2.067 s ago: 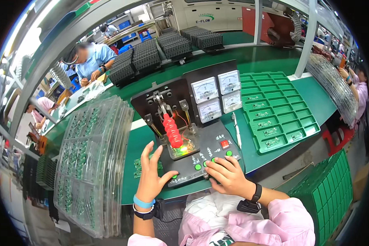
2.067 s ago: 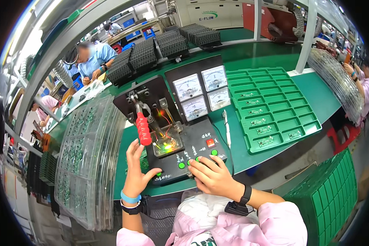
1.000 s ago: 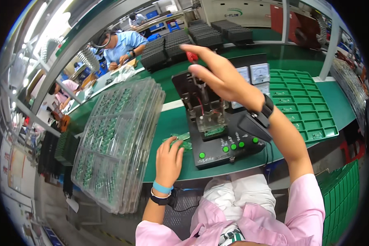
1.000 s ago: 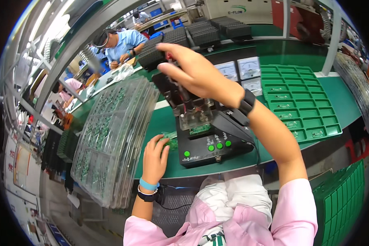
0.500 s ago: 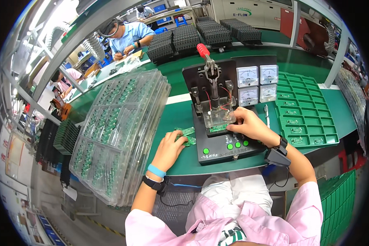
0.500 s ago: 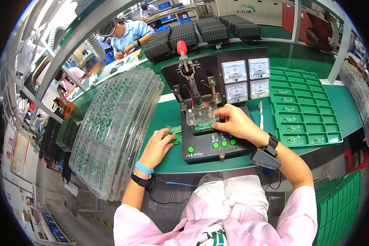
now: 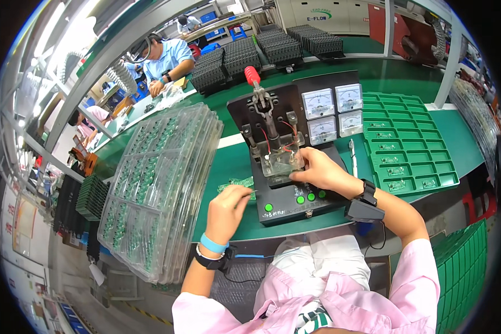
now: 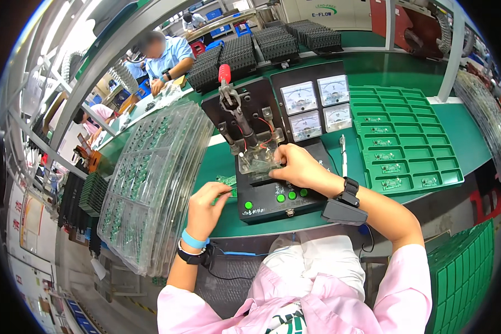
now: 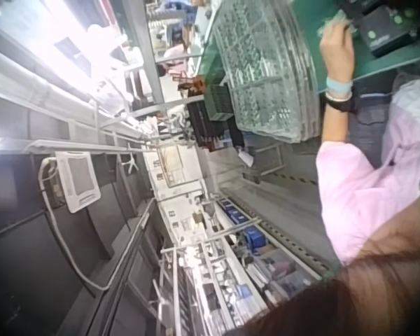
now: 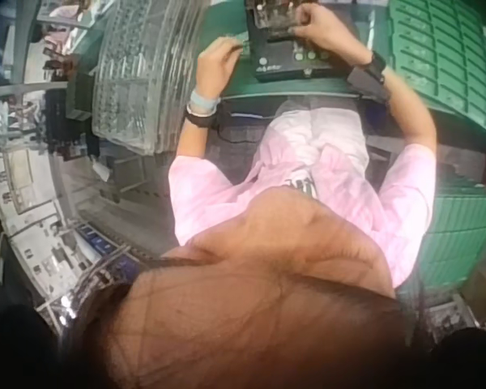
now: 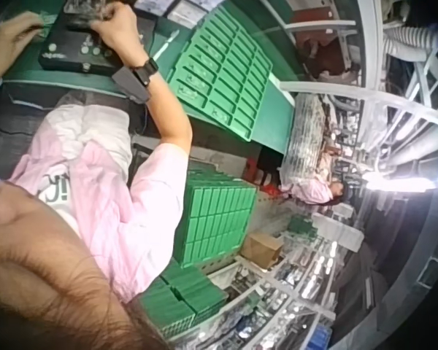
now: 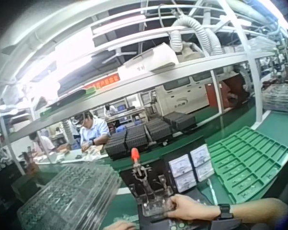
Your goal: Testing printed circuit boards by placing them into a testing jig and monitoring gauges.
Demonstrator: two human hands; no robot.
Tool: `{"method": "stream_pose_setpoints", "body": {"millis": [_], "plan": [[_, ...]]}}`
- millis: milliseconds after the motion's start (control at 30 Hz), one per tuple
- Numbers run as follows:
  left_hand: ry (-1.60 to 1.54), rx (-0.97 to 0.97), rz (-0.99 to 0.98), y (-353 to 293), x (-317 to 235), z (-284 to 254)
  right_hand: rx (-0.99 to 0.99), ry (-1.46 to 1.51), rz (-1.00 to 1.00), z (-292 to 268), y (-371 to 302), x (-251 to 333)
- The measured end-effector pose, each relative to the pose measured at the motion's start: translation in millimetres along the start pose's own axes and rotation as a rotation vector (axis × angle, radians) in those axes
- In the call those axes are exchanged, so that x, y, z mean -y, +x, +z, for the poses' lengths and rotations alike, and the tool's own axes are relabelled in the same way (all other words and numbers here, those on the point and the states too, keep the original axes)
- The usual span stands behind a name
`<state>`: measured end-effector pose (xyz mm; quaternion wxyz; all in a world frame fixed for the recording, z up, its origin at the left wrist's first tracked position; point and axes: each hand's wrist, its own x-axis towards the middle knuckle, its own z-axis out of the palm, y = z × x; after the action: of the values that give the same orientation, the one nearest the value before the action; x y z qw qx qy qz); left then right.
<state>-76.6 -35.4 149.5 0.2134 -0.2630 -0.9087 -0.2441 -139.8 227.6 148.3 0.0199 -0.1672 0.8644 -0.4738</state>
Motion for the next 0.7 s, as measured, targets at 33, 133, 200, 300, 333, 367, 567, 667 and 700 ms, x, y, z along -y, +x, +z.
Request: {"method": "stream_pose_setpoints", "body": {"millis": [33,133,200,300,333,367,567,667,700], "plan": [[-0.007,-0.045,0.071,3,-7,6,0.005,0.051,-0.024,-2,-2,0],[0.01,-0.092,0.178,17,-24,28,0.015,0.151,-0.073,-15,-12,1],[0.057,-0.085,0.23,27,-32,42,-0.025,0.02,-0.074,-33,-28,-2],[0.08,-0.053,0.225,33,-39,54,-0.106,-0.05,-0.058,-64,-52,-14],[0.1,-0.021,0.213,34,-40,56,-0.159,-0.059,-0.071,-74,-59,-21],[0.089,-0.024,0.217,35,-41,58,-0.166,-0.049,-0.037,-86,-64,-28],[0.009,0.113,0.191,30,-47,54,-0.426,0.239,0.099,-167,-58,-85],[-0.031,0.177,0.175,30,-48,49,-0.502,0.222,0.167,-204,-29,-118],[-0.015,0.209,0.172,31,-49,48,-0.505,0.222,0.171,-211,-18,-130]]}}
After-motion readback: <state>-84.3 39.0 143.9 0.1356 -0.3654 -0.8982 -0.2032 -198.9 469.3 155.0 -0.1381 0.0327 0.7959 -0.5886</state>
